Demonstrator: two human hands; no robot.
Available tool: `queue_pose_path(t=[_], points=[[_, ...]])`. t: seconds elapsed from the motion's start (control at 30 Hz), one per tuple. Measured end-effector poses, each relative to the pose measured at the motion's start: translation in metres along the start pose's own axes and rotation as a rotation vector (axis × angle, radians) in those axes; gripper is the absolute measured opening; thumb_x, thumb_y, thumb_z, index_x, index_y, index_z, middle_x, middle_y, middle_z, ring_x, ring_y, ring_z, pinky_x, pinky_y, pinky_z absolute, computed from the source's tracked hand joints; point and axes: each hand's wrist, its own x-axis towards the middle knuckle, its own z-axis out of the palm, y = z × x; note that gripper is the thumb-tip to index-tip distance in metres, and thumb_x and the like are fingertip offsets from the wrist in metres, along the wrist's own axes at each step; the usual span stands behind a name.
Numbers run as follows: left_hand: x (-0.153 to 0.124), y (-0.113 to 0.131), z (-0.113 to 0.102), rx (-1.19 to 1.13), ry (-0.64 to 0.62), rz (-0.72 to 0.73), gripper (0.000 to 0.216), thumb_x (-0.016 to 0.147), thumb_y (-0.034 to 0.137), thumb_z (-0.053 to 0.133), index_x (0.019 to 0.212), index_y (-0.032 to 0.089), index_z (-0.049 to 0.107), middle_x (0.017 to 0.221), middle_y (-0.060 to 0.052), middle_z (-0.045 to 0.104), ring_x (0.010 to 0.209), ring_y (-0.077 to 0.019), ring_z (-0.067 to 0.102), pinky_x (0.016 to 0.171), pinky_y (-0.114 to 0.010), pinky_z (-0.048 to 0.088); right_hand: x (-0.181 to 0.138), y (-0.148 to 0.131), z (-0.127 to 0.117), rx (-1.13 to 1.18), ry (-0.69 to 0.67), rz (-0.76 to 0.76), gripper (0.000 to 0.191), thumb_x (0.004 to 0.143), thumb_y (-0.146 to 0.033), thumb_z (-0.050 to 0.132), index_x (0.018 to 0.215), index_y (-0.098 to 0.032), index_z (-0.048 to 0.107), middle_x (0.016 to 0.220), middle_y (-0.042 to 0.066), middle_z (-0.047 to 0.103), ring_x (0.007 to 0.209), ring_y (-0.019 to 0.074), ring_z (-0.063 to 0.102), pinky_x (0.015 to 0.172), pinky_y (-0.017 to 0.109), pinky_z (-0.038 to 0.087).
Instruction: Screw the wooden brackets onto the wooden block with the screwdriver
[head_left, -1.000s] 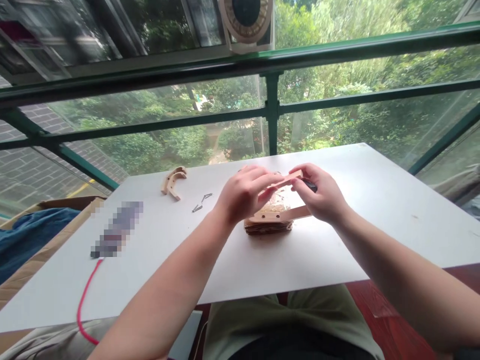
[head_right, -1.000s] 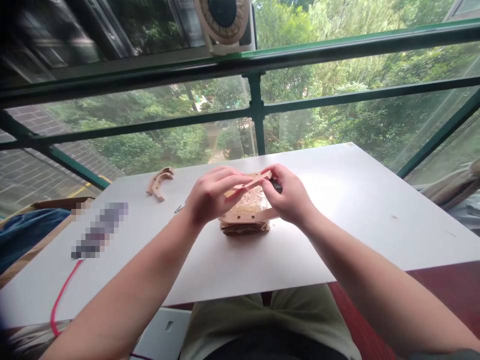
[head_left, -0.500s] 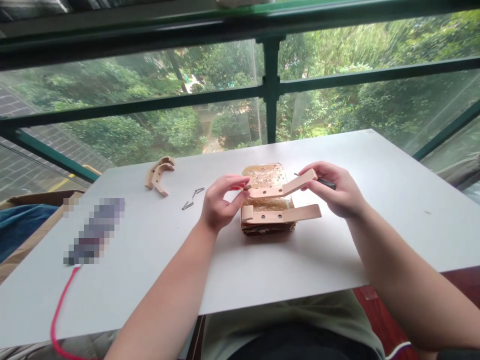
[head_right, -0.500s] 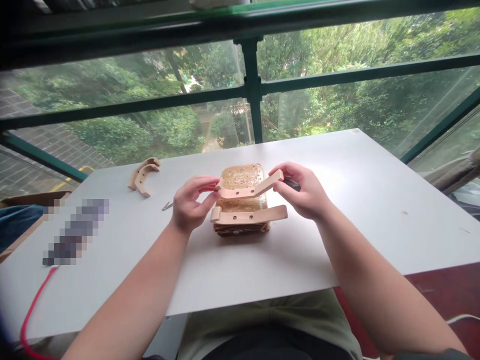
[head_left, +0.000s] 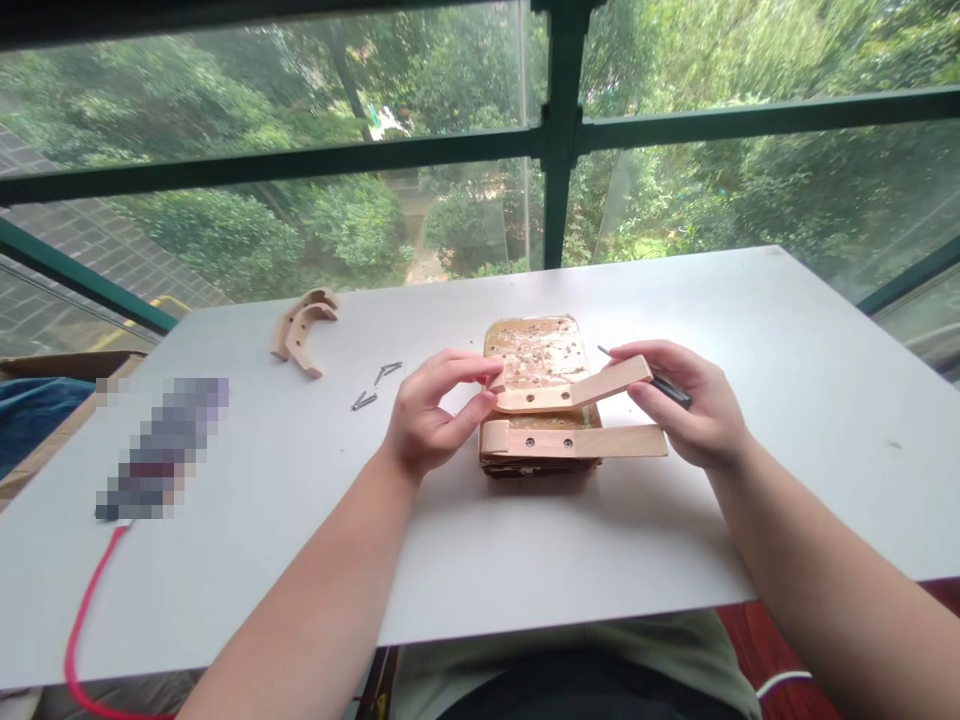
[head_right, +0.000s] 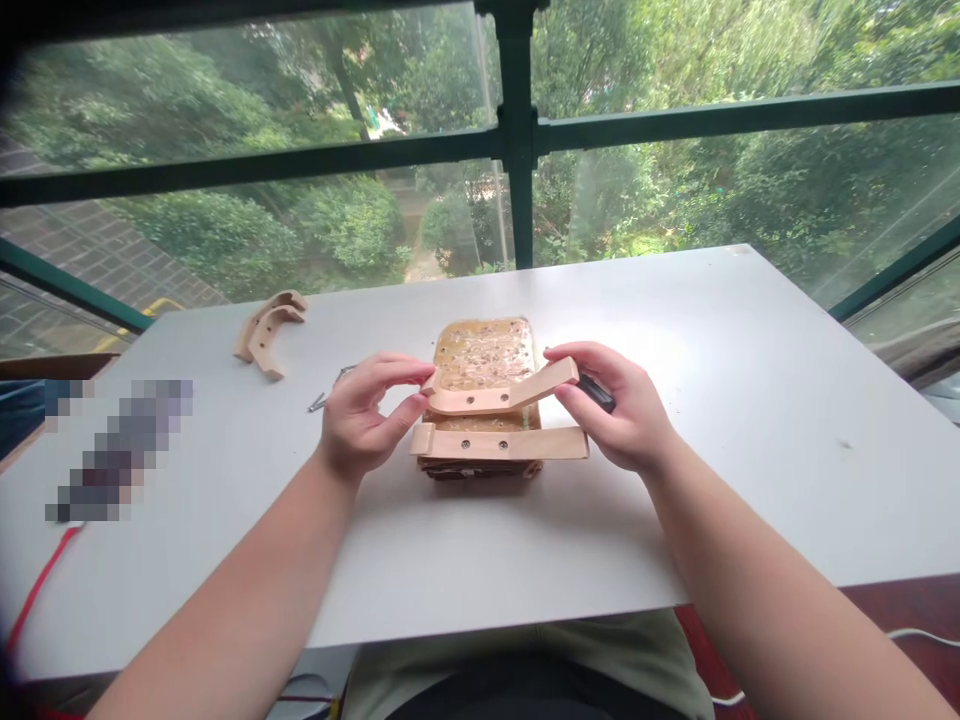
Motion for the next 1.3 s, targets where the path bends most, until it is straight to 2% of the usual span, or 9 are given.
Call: queue_pose_path(t=[0.17,0.37,0.57,0.73,1.1,1.3], points=[[0.001,0.002,-0.001,-0.005,0.017,0.006,0.032,0.083,0.010,0.070,0.112,0.023,0.074,0.103,-0.006,0.073,0.092,-0.0185,0.068,0.084,-0.036,0.058,0.001,0.005,0.000,0.020,0.024,-0.030,0.030,0.092,-0.021,0.065,0.122,-0.027,0.069,0.110,0.007,0.071,0.098,0.0218,0.067,0.079,0.034,0.052],[-0.001,0.001,-0.002,-0.047,0.040,-0.030,0.026,0.083,0.021,0.070,0.108,0.025,0.074,0.098,-0.006,0.072,0.090,-0.0206,0.067,0.080,-0.037,0.059,-0.001,0.003,-0.002,0.013,-0.005,0.008,0.027,0.093,-0.026,0.066,0.120,-0.028,0.072,0.114,0.006,0.073,0.101,0.0223,0.067,0.082,0.034,0.052],[-0.005,0.002,0.003,-0.126,0.062,-0.099,0.017,0.087,0.028,0.071,0.103,0.023,0.071,0.103,-0.008,0.072,0.096,-0.0233,0.071,0.087,-0.042,0.060,-0.002,0.001,-0.002,0.000,0.002,0.035,0.024,0.093,-0.032,0.065,0.115,-0.028,0.074,0.112,0.007,0.073,0.099,0.0243,0.067,0.080,0.036,0.053],[-0.008,0.002,0.008,-0.222,0.058,-0.142,0.013,0.088,0.028,0.072,0.098,0.020,0.067,0.101,-0.009,0.071,0.096,-0.0234,0.073,0.085,-0.040,0.060,-0.002,0.001,0.000,0.034,0.002,0.024,0.021,0.094,-0.031,0.064,0.112,-0.027,0.073,0.110,0.006,0.072,0.100,0.0232,0.066,0.088,0.035,0.053],[-0.007,0.002,0.008,-0.250,0.053,-0.154,0.013,0.088,0.025,0.072,0.099,0.021,0.067,0.101,-0.008,0.071,0.095,-0.0206,0.071,0.076,-0.034,0.058,-0.001,0.000,0.003,0.036,-0.012,0.006,0.018,0.096,-0.030,0.060,0.110,-0.026,0.071,0.105,0.006,0.067,0.094,0.0216,0.063,0.083,0.034,0.052],[-0.007,0.000,0.008,-0.262,0.047,-0.173,0.013,0.088,0.027,0.072,0.098,0.022,0.068,0.100,-0.008,0.072,0.094,-0.0202,0.070,0.077,-0.034,0.058,0.000,0.001,0.003,0.037,-0.011,0.024,0.018,0.096,-0.032,0.061,0.110,-0.026,0.071,0.104,0.007,0.068,0.093,0.0220,0.063,0.082,0.035,0.052]])
